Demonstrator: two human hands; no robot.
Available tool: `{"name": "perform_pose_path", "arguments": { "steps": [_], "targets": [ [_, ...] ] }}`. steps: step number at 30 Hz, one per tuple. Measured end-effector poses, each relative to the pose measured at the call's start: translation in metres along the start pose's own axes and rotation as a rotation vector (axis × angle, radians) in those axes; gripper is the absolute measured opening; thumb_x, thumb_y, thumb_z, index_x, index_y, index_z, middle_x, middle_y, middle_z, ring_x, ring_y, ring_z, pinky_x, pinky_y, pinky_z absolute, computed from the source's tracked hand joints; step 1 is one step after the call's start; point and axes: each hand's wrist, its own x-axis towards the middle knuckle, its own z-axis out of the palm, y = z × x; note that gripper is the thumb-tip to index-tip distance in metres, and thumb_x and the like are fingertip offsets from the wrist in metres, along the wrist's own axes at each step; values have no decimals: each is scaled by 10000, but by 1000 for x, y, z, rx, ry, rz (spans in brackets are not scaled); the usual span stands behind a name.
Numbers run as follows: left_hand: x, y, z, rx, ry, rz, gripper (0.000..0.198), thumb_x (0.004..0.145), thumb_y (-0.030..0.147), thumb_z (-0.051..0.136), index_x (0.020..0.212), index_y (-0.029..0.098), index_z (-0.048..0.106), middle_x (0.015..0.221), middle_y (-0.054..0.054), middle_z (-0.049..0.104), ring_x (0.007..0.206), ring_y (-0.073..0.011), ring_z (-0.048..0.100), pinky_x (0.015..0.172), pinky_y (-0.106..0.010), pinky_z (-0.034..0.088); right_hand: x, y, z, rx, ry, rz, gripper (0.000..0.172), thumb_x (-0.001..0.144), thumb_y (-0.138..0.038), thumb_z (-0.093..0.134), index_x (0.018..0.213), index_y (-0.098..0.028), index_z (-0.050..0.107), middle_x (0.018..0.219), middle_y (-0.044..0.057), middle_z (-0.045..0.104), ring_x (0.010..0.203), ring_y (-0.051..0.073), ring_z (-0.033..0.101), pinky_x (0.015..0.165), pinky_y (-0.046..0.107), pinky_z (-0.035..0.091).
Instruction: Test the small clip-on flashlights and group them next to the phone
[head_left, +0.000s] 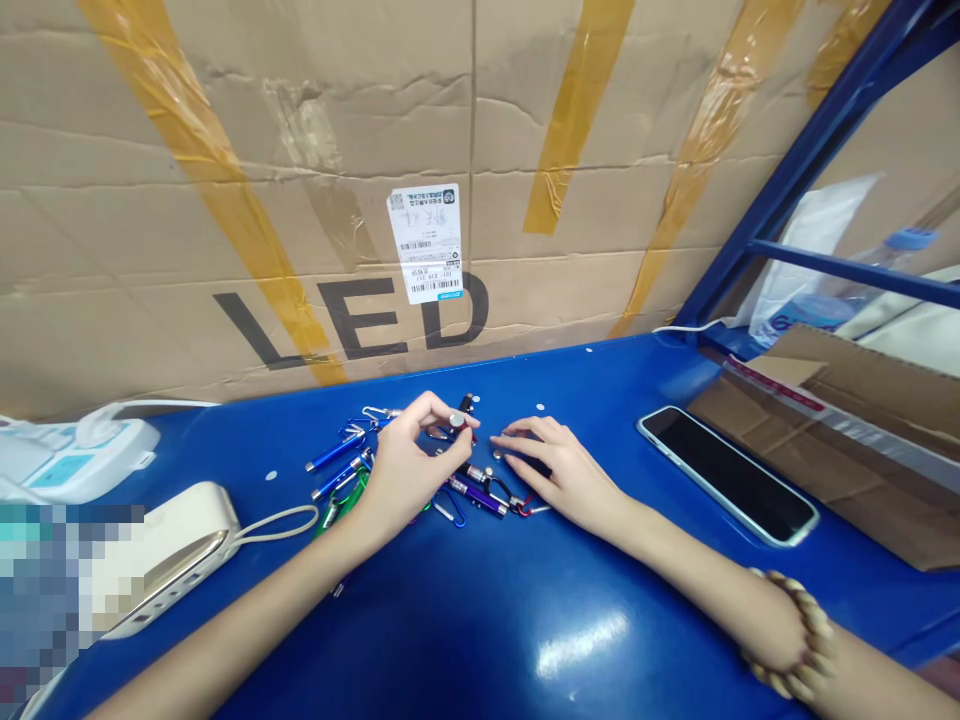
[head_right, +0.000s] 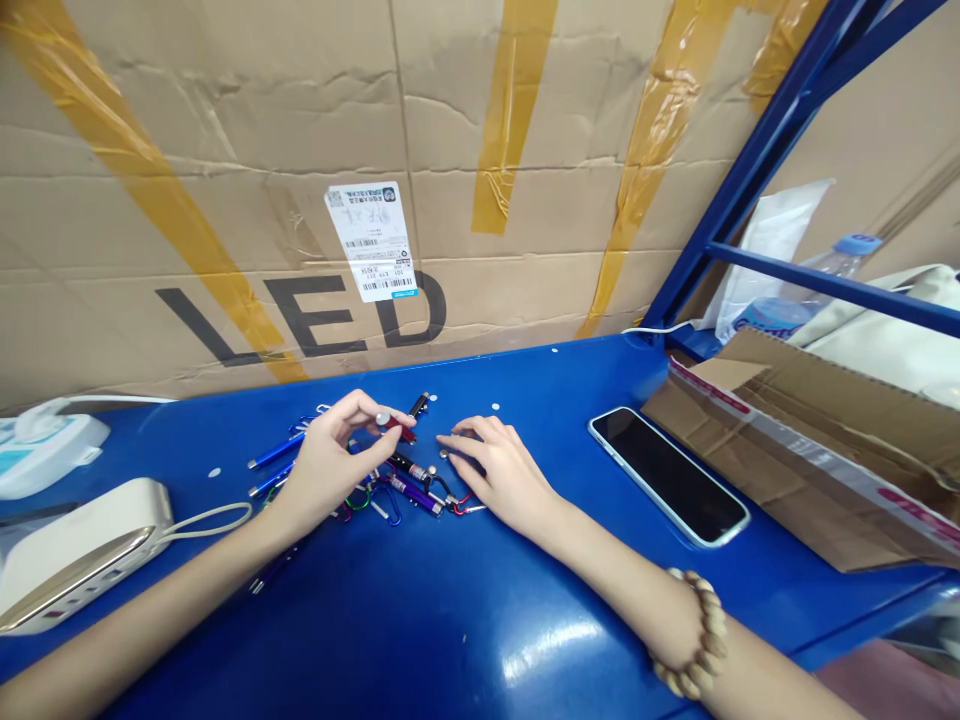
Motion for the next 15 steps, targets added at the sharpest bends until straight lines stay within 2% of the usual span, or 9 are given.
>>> {"name": "perform_pose_path", "arguments": {
  "steps": [3,6,12,15],
  "targets": [
    [-1,-3,3,61,-63,26,34,752,182,579,778,176,558,844,-36,693,826,-164,650,753,-289,503,0,1,0,-72,-26,-45,256,913,-223,484,1095,-223,665,1132,108,605,1044,244,534,832,419,446],
    [-2,-5,4,112,-106,39,119,751,156,564,848,170,631,887,-40,696,825,-162,651,763,-290,509,1,2,0,-91,-6,-53,190,884,-253,548,986,-235,708,1096,90,625,1020,239,545,822,407,443],
    [-3,-4,4,184,-131,130,186,742,99,529,835,179,670,907,-37,692,849,-159,629,769,-271,495,2,5,1,37,40,10,58,792,-223,665,827,-208,710,994,64,646,939,206,583,858,387,451],
    [-4,-2,4,201,-151,131,186,743,97,498,796,182,655,879,-29,671,807,-145,606,714,-247,476,2,5,2,95,49,67,37,737,-195,712,766,-209,695,938,44,660,884,191,605,827,360,477]
  ]
}}
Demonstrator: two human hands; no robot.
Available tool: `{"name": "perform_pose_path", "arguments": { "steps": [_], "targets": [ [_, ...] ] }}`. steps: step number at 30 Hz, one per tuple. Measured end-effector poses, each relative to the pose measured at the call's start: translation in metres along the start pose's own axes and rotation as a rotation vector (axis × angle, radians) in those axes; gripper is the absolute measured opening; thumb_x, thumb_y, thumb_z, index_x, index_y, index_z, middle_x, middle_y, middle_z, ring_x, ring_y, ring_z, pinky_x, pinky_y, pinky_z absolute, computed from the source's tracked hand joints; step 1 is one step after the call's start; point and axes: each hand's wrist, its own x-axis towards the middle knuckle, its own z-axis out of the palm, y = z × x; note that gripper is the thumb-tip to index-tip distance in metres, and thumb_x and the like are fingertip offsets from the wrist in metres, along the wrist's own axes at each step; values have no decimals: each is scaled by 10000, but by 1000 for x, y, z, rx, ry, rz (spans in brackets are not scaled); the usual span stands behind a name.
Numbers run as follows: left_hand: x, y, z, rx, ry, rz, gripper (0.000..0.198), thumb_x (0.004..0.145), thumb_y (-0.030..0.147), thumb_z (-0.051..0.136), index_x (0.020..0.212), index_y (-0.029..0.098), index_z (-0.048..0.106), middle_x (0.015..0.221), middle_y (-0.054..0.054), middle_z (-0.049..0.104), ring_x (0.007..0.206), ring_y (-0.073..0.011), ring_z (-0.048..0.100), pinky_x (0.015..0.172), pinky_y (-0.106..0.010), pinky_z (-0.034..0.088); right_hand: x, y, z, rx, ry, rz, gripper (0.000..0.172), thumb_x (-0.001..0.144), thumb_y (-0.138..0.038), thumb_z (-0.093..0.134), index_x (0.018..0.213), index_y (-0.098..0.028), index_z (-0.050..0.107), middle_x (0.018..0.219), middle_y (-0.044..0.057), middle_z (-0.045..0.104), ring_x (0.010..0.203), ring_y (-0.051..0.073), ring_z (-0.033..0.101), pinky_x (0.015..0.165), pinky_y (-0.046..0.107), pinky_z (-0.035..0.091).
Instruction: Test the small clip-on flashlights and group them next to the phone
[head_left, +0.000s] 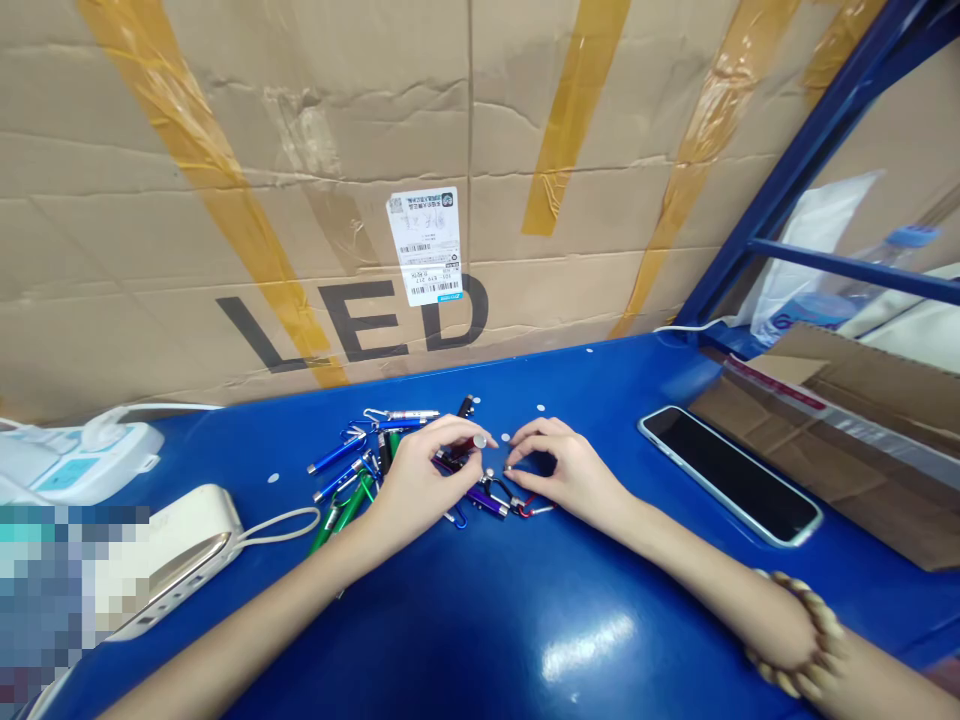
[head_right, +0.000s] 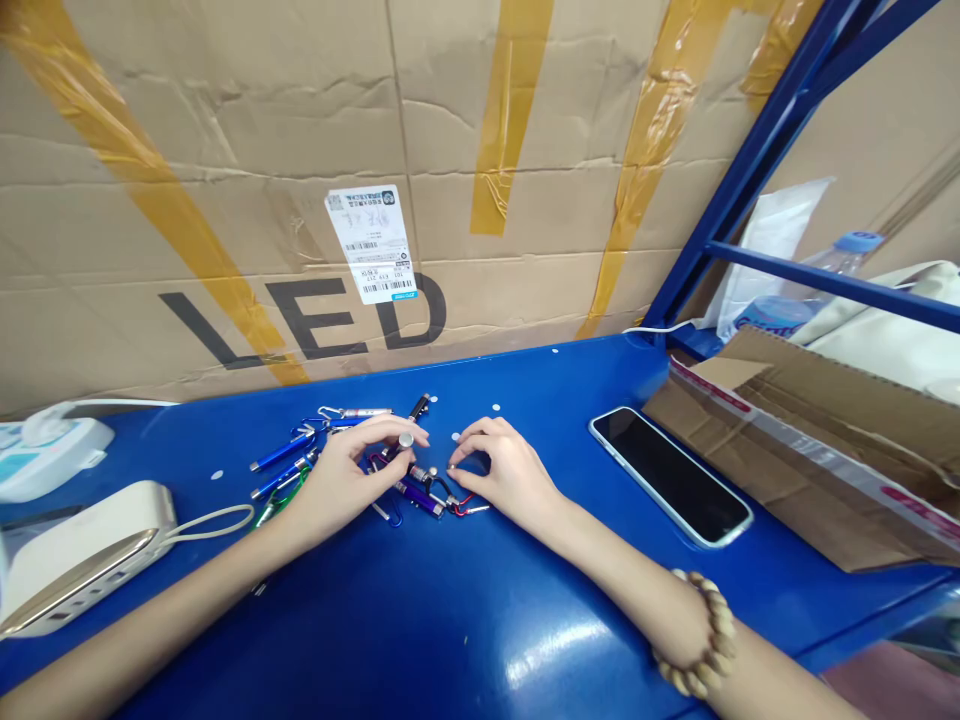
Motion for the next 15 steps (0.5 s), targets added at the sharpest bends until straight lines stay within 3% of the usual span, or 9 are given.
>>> {"name": "perform_pose_path", "arguments": {
  "steps": [5,11,15],
  "targets": [
    [-2,1,1,-46,-70,-162,150,698,111,410,620,177,520,605,28,507,566,-103,469,521,-209,364,-1,-2,-1,-5,19,-25,26,744,-203,705,721,-209,696,859,35,677,825,196,625,758,353,501],
    [-15,-6,17,-67,-125,-217,118,681,168,382,574,187,428,524,49,399,496,-93,355,488,-220,282,-6,-32,-8,166,413,-204,64,780,-154,665,820,-186,704,819,47,676,769,157,637,701,282,525],
    [-23,-9,25,-29,-130,-222,121,697,188,408,577,190,400,513,56,358,490,-92,321,482,-226,238,-12,-42,-6,100,392,-366,63,801,-166,656,833,-187,705,810,43,695,711,137,634,651,270,502]
  ]
}}
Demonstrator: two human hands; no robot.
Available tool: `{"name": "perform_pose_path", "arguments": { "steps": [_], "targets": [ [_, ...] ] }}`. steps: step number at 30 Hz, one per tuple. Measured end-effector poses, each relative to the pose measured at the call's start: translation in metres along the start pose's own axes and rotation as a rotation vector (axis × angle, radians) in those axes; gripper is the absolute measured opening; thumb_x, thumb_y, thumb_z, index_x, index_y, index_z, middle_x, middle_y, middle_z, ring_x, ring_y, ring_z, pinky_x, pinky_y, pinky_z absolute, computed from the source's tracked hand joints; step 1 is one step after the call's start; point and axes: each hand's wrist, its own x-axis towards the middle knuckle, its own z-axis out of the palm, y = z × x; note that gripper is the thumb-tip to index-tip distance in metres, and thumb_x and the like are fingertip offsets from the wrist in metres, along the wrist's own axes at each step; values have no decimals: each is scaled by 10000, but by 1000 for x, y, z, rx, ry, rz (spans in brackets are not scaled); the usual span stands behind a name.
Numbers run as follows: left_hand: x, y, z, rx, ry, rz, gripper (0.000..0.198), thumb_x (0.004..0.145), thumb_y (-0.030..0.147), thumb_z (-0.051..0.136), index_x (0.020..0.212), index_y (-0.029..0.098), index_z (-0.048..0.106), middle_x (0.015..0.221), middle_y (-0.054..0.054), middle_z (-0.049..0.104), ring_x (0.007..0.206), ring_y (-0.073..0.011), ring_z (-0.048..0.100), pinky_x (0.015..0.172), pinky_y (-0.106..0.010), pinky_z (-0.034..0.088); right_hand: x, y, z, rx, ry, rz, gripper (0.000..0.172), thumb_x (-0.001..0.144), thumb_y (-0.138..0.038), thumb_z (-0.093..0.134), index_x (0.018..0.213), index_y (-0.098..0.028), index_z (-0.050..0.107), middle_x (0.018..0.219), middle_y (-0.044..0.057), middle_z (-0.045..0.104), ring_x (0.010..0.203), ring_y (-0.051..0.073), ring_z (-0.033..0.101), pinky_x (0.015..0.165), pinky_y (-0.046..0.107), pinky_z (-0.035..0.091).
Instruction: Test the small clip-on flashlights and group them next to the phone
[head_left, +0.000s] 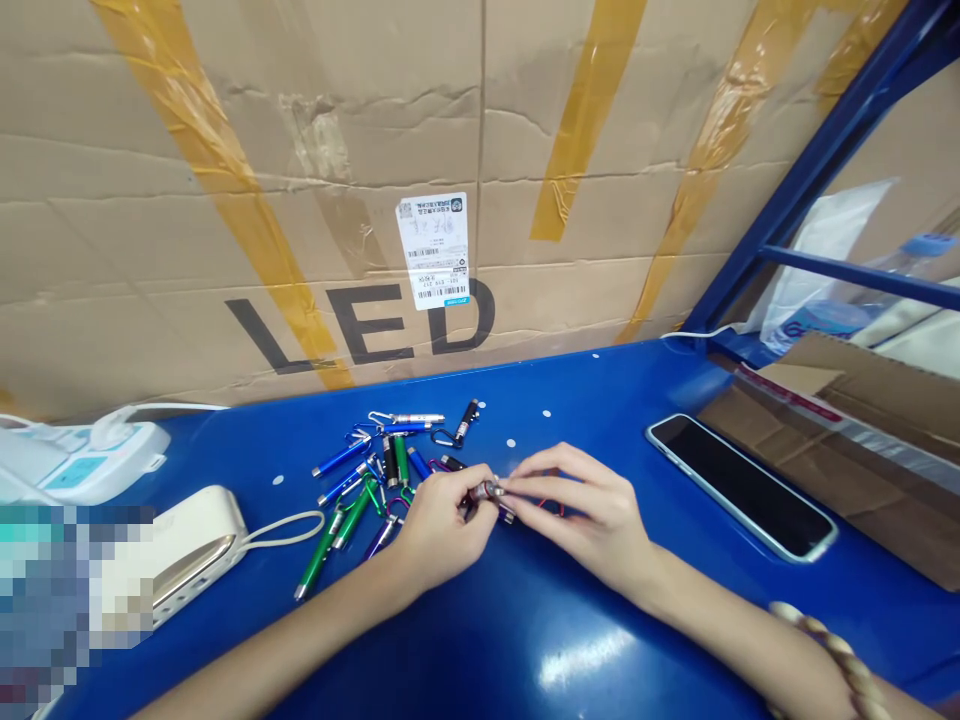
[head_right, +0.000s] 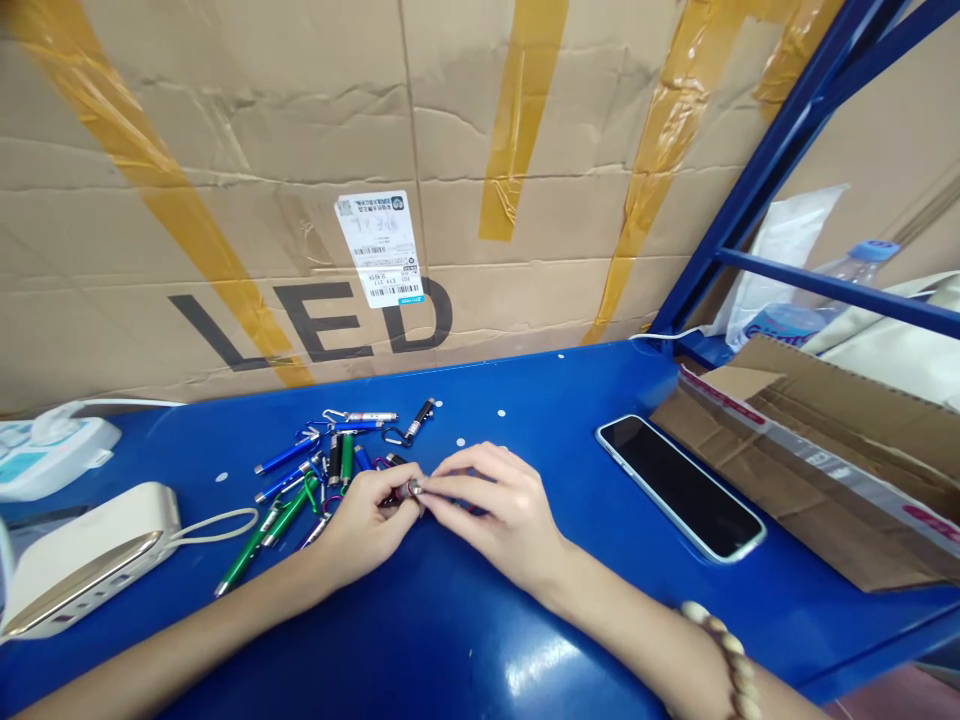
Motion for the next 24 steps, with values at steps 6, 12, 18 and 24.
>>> {"name": "perform_pose_path", "arguments": {
  "steps": [6,12,18,24],
  "targets": [
    [0,1,-1,85,-2,4,133,703,169,423,572,191,413,502,64,356,465,-88,307,469,-216,236,-4,5,-1,-229,-151,-128,115,866,-187,578,857,-191,692,814,38,704,675,124,603,588,266,417],
    [0,2,0,114,-12,-5,152,702,146,402,560,195,381,496,65,373,479,-98,340,490,-225,247,0,-1,-3,-338,-207,-214,161,886,-156,517,862,-159,676,818,48,701,669,132,598,568,265,410],
    [-5,7,0,46,-64,-41,121,699,154,387,601,188,451,534,55,397,521,-106,356,525,-235,264,-2,-5,1,-51,-198,-7,131,832,-149,548,860,-190,670,866,41,671,736,122,616,672,244,500],
    [-3,12,-2,-173,106,-103,128,706,177,413,600,178,485,573,32,455,564,-120,408,546,-240,305,1,1,-2,98,-310,167,264,824,-192,562,1079,-224,625,1027,59,619,871,146,613,734,254,524]
  ]
}}
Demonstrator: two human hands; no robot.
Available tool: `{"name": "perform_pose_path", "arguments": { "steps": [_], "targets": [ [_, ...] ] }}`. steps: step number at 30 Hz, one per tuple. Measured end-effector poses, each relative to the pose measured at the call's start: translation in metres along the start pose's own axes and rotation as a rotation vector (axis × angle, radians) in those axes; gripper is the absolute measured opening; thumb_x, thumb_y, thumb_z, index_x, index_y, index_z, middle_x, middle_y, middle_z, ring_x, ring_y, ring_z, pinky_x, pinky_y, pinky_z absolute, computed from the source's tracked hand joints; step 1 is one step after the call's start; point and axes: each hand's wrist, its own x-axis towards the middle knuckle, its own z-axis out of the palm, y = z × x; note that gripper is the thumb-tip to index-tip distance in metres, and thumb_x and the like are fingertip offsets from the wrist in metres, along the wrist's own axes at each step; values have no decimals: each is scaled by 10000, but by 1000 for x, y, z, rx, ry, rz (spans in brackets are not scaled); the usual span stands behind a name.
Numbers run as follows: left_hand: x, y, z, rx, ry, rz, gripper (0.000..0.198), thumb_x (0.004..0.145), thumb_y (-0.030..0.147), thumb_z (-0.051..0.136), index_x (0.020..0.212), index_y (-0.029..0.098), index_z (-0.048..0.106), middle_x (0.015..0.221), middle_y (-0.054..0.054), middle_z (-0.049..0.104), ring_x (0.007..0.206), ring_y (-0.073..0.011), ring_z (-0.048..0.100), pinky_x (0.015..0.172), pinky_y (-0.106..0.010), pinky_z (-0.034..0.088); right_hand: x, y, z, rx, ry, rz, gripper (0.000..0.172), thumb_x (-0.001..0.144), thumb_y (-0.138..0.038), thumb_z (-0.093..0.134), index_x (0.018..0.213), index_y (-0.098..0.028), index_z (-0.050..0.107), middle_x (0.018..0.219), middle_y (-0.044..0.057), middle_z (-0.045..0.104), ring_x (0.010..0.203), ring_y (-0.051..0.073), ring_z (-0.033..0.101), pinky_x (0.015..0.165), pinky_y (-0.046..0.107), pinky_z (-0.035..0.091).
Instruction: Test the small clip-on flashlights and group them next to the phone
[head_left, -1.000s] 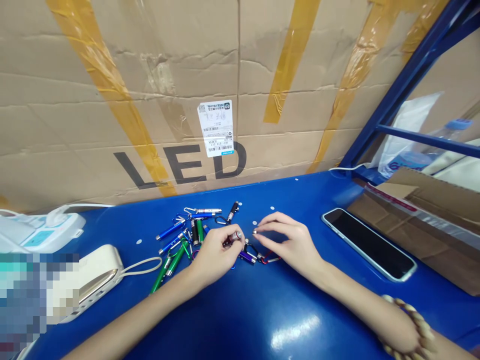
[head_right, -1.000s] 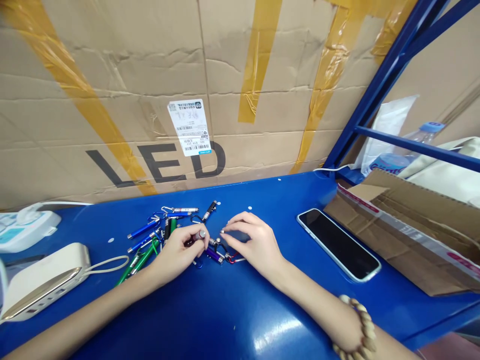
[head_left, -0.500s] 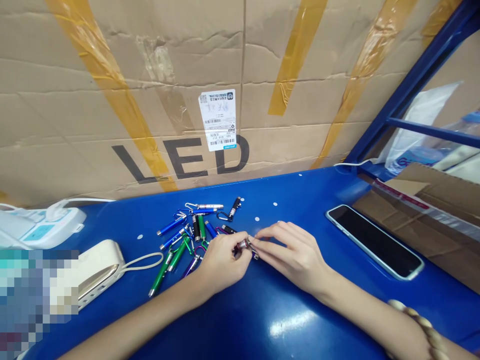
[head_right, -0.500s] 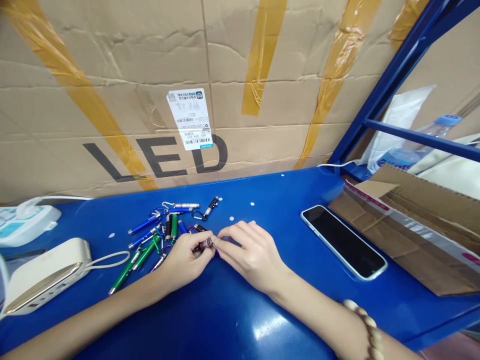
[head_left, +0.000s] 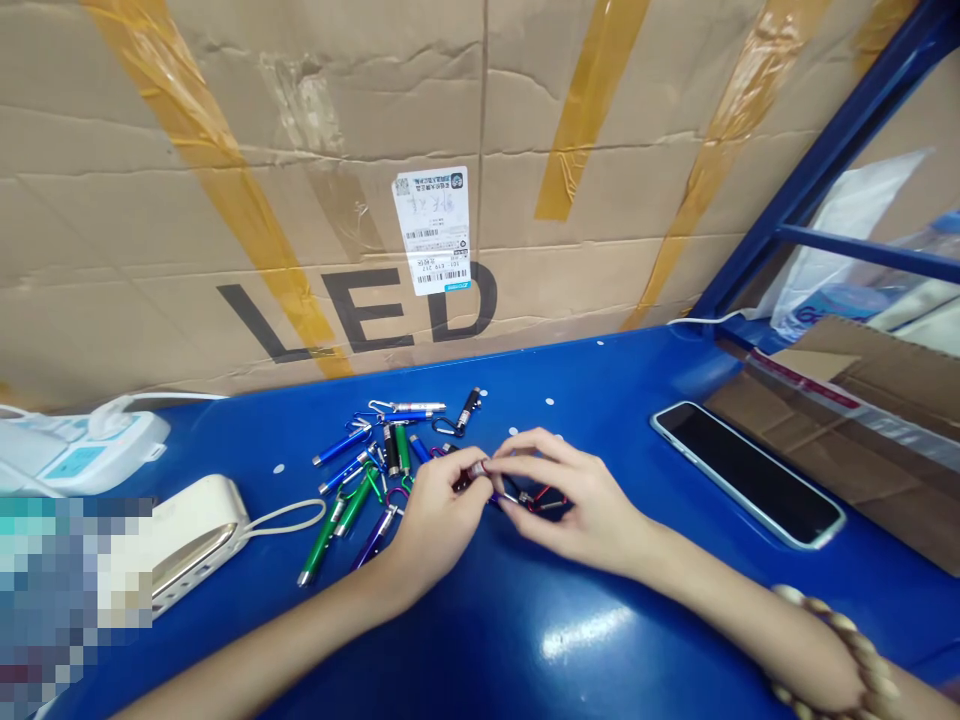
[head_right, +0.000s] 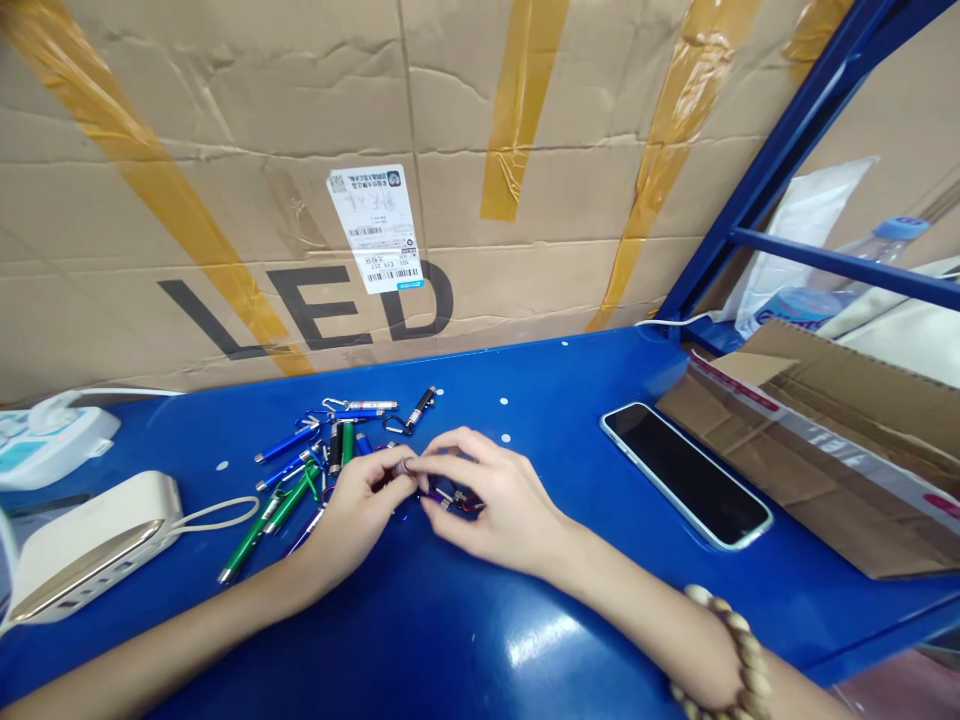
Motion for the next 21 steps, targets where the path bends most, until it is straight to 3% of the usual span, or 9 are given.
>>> {"name": "perform_pose_path", "arguments": {
  "steps": [3,7,12,17,21],
  "targets": [
    [2,1,-5,-78,121,74,132,745,178,421,640,187,500,599,36,463,535,-111,382,519,-240,294,1,16,-5,-60,88,112,254,876,-217,527,1111,-225,623,997,60,617,857,151,608,685,257,523],
    [0,2,-10,-52,156,243,192,773,172,430,608,197,524,615,7,532,617,-149,443,605,-281,348,2,35,-6,-262,-76,76,234,913,-241,490,1059,-250,673,1039,64,618,954,192,585,836,357,483],
    [-8,9,-12,-67,53,431,260,795,189,453,555,213,552,548,-2,526,635,-173,443,667,-324,362,5,30,4,-268,-253,68,244,908,-286,508,1090,-273,670,1078,63,613,973,198,555,829,360,457],
    [-20,20,-12,-166,-46,512,256,811,157,454,589,218,568,572,5,550,632,-164,447,678,-329,357,5,29,8,-235,-221,100,186,886,-297,544,926,-232,714,977,47,652,879,186,570,801,345,455],
    [-33,35,-15,-184,-81,497,286,848,195,441,600,225,580,589,3,585,614,-160,470,679,-336,370,3,33,5,-195,-184,219,162,869,-286,572,935,-215,702,919,44,671,863,183,603,769,309,481]
  ]
}}
